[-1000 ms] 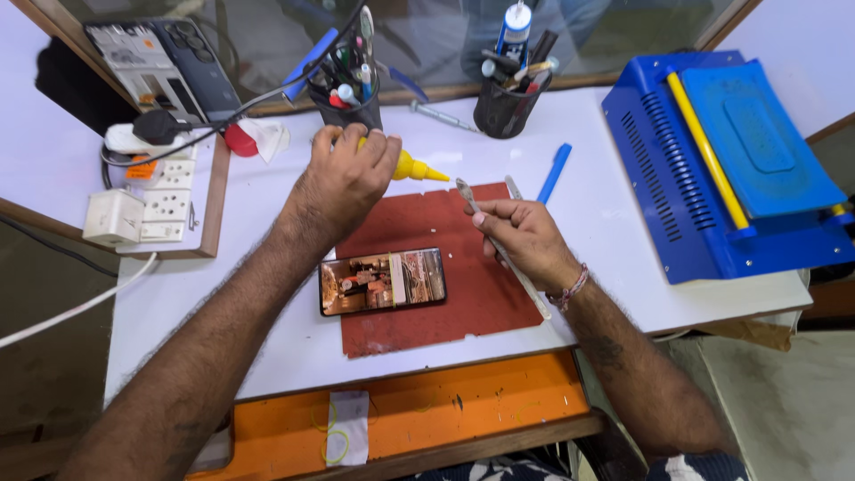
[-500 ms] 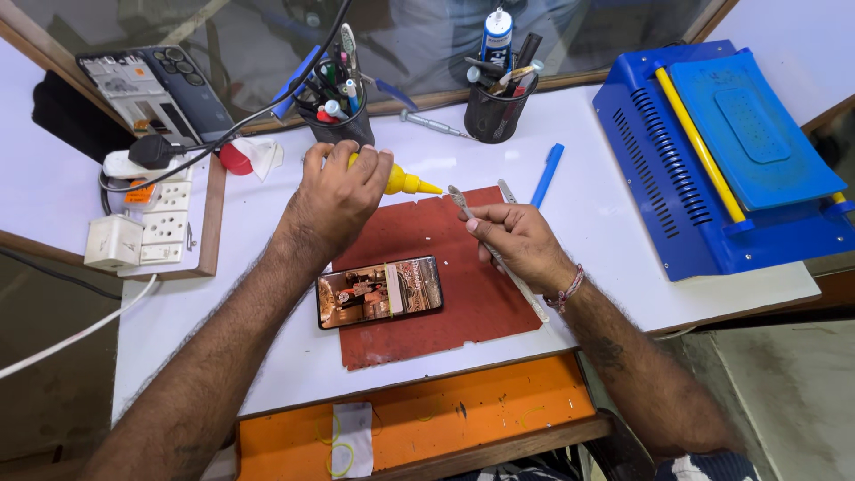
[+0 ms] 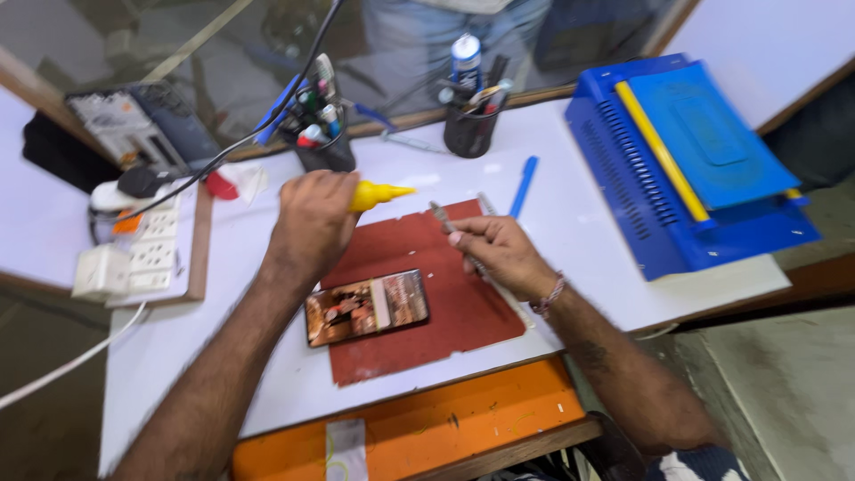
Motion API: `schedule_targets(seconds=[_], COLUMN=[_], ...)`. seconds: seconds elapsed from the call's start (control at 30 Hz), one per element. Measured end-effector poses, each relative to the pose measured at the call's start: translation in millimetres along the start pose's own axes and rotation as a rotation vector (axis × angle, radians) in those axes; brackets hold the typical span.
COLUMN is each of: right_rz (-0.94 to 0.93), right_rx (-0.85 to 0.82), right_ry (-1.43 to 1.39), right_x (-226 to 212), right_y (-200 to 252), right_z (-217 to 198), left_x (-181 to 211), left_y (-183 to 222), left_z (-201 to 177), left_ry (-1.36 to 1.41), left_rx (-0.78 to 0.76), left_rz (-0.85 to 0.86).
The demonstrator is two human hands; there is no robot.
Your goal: The person cleans the edges of a mobile phone and secures a replacement part using rubber bands.
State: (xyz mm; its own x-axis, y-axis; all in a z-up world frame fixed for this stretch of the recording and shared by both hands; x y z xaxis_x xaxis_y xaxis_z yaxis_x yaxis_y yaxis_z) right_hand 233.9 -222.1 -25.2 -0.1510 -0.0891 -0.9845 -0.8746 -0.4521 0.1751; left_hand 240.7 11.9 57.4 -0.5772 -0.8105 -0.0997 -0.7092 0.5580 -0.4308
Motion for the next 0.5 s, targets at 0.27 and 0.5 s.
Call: schedule_targets(seconds=[0.27,0.5], right_rz=[-0.085,-0.416], right_rx=[0.057,0.393], right_ry=[0.128,0.828], right_x=[-10,-65], right_y=[32,59], right_z=[-33,-55], left_x=[-67,-60], left_y=[41,42], left_z=[71,82], left_ry=[0.684,0.765], left_rx=[0.179,0.222], left_rz=[-0.648,-0.694])
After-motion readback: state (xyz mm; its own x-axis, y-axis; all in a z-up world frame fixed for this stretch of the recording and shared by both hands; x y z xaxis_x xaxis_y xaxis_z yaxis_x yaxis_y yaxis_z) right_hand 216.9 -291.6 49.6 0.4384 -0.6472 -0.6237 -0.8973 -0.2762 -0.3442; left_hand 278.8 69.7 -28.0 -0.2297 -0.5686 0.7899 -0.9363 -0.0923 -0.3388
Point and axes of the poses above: each hand's wrist, its own y-axis away from the middle knuckle, its own z-axis out of the palm, x = y × z, the point moved 7 cm from there along -y, towards the middle knuckle, and after that the axes turned 7 degrees about -x, right-handed, at the moved point
